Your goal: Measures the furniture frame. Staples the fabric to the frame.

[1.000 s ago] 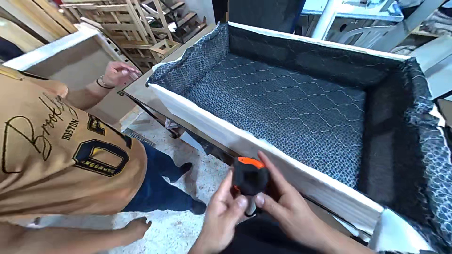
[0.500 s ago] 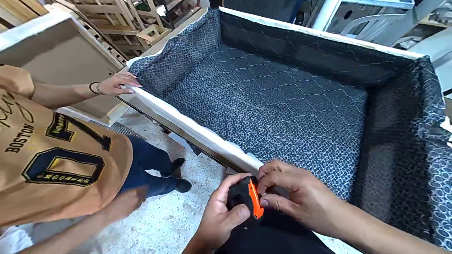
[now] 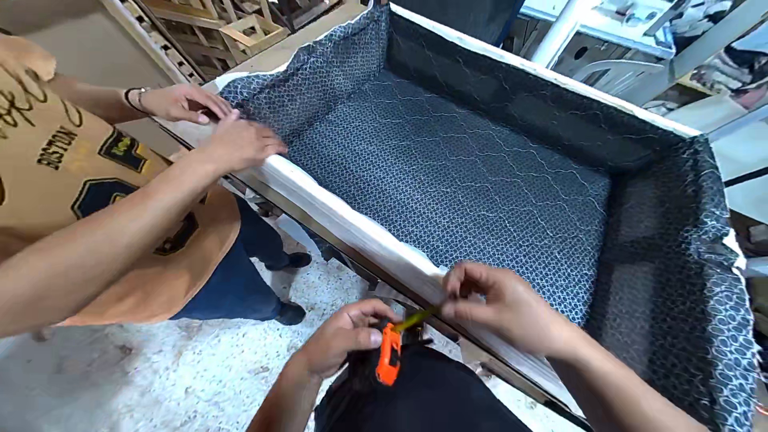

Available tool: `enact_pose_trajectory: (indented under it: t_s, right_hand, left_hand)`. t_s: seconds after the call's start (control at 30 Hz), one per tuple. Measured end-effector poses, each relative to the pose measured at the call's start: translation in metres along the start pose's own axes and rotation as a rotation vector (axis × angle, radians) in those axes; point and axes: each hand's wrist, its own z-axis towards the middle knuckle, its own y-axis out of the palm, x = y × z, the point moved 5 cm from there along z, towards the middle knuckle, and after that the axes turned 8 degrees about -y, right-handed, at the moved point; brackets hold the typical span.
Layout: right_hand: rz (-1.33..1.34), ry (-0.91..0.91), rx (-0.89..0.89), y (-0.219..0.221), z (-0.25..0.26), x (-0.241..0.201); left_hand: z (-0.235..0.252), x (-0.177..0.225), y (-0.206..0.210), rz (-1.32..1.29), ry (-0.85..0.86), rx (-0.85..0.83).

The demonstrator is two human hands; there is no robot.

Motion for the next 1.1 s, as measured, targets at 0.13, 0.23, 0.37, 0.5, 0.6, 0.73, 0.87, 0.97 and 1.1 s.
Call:
enact_pose_trajectory:
  t_s: [0.13,0.23,0.37,0.5,0.6,0.73,0.87,0.97,1.1]
  right_hand:
    - [-0.229,0.124,0.301,-0.02,0.029,0.023]
    - [-0.181,0.269,0.308,-0.014,0.041,0.048]
    - [-0.201,0.429,0.237,-0.005,0.048,0.068]
    - [-0.325,0.365,0.193,-0.002,0.05,0.06]
    - [-0.525,0.18,0.212,0.001,0.046,0.048]
    - [-0.636,0.151,-0.014,0.019,0.023,0.036]
    - [-0.843,0.407,-0.051,0.041,0.032,0.03]
    - [-0.961,0.478,-0.054,0.046,0.05,0.027]
    - [-1.036,0.303,-0.017,0.047,0.045,0.03]
  left_hand:
    - [0.014,-0.018,-0.018,0.15,-0.31,0.2]
    - [0.026,-0.024,-0.013,0.294,-0.289,0.298]
    - [0.034,-0.048,-0.015,0.249,-0.158,0.283]
    - [0.045,-0.071,-0.02,0.215,-0.143,0.324]
    - [0.048,-0.077,-0.027,0.238,-0.153,0.362]
    - [0.045,-0.078,-0.038,0.308,-0.16,0.388]
    - [0.043,-0.091,-0.054,0.39,-0.202,0.415]
    - [0.04,-0.111,-0.068,0.416,-0.236,0.453]
    - [0.024,-0.13,-0.078,0.43,-0.226,0.455]
